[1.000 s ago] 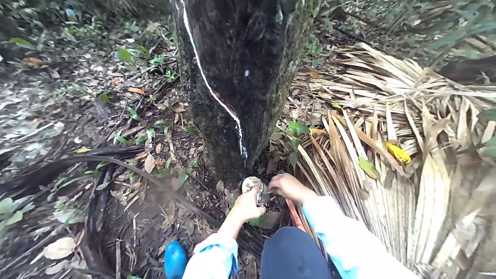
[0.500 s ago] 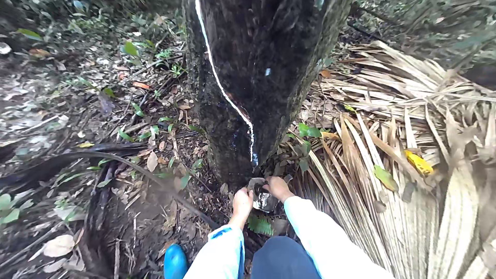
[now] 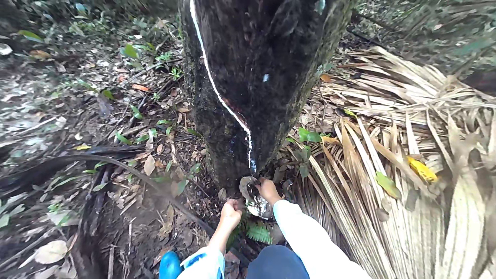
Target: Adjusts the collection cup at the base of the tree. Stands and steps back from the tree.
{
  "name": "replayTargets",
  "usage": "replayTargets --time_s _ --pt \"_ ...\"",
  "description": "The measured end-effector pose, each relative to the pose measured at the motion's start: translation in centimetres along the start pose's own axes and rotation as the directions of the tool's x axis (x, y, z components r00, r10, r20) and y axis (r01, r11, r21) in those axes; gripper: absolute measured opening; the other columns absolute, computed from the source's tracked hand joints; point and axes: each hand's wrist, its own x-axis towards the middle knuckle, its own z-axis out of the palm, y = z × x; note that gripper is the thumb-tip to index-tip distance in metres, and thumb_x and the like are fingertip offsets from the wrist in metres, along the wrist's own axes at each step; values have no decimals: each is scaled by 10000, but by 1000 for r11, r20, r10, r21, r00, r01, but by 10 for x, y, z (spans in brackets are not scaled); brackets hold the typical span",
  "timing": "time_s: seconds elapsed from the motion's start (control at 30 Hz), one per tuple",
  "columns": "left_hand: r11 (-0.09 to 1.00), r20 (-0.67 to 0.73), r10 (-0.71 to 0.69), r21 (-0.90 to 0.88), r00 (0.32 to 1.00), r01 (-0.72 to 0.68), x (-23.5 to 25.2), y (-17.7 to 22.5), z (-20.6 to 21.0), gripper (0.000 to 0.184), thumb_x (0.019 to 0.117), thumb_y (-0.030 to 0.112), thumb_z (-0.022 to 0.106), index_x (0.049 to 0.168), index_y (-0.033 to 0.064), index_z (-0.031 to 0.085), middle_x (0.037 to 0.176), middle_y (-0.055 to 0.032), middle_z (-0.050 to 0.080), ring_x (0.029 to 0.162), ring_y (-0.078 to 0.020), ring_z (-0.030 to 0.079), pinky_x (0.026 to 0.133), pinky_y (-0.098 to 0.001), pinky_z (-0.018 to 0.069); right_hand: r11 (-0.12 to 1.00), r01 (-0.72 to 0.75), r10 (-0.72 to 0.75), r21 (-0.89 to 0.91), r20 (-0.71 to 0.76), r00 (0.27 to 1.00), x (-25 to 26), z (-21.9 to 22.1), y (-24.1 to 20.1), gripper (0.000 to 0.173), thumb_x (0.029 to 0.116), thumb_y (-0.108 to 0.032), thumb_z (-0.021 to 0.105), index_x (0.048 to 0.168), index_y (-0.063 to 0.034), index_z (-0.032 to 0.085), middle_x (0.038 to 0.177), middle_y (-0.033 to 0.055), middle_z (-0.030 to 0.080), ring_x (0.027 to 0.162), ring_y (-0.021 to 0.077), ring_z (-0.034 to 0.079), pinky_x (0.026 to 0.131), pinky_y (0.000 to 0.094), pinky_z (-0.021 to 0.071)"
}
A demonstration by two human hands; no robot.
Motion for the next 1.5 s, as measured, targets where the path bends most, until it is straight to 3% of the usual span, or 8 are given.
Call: replayTargets --time_s 0.43,0.6,0.77,0.9,1.03,1.17,1.37,1.5 --pt "961 34 138 -247 990 -125 -65 15 26 428 1018 48 536 1433 -53 503 1442 -245 543 1301 -296 575 1097 -411 464 939 136 -118 315 -77 990 -16 -12 42 539 956 -61 682 1456 30 504 1463 236 544 1343 330 559 1138 451 444" --pt "808 59 74 -588 995 -25 -63 24 39 513 1024 45 527 1500 -77 381 1490 -276 452 1289 -318 525 1061 -427 451 819 254 -257 515 -65 964 -70 -14 53 421 921 -62 720 1306 65 606 1340 240 606 1022 277 685 925 413 563" --pt "528 52 105 -849 993 -11 -49 30 71 218 1042 -9 387 1217 -37 513 990 -101 613 855 -143 616 795 -311 534 764 405 -489 502 40 872 -103 18 56 568 839 6 780 1376 52 598 1368 270 576 1118 282 644 961 358 541" --pt "517 169 146 -853 975 70 -46 25 70 521 1026 -24 345 1542 -42 282 1502 -228 435 1284 -242 514 1071 -376 438 698 500 -489 513 -169 856 -94 40 73 132 874 19 716 971 107 735 1069 238 708 1044 252 668 968 362 529" --pt "497 252 122 -853 960 160 -46 16 56 617 973 -5 305 1583 15 217 1574 -220 365 1289 -256 508 1002 -391 455 760 352 -329 546 -143 933 -92 41 77 143 942 21 644 1021 129 692 1016 227 694 886 209 679 863 344 565" --pt "301 231 5 -928 973 219 -40 11 42 498 1065 207 241 1511 16 354 1451 -205 489 1163 -273 578 901 -411 488 726 123 -114 677 -59 992 -95 32 78 184 981 44 591 1151 112 597 975 157 642 761 137 653 744 289 577" --pt "320 139 -79 -934 987 157 -32 25 76 231 1082 114 376 1244 14 507 923 -84 588 779 -157 594 725 -320 523 666 359 -456 655 -23 890 -103 54 75 396 894 -89 699 1237 102 652 1162 195 667 976 164 653 899 306 545" --pt "339 180 -8 -925 984 172 -31 23 81 361 1094 95 356 1425 -27 434 1288 -165 571 1069 -201 582 942 -351 484 720 372 -386 586 -108 916 -98 56 80 145 928 -22 659 978 105 706 981 180 705 880 156 663 846 318 550"
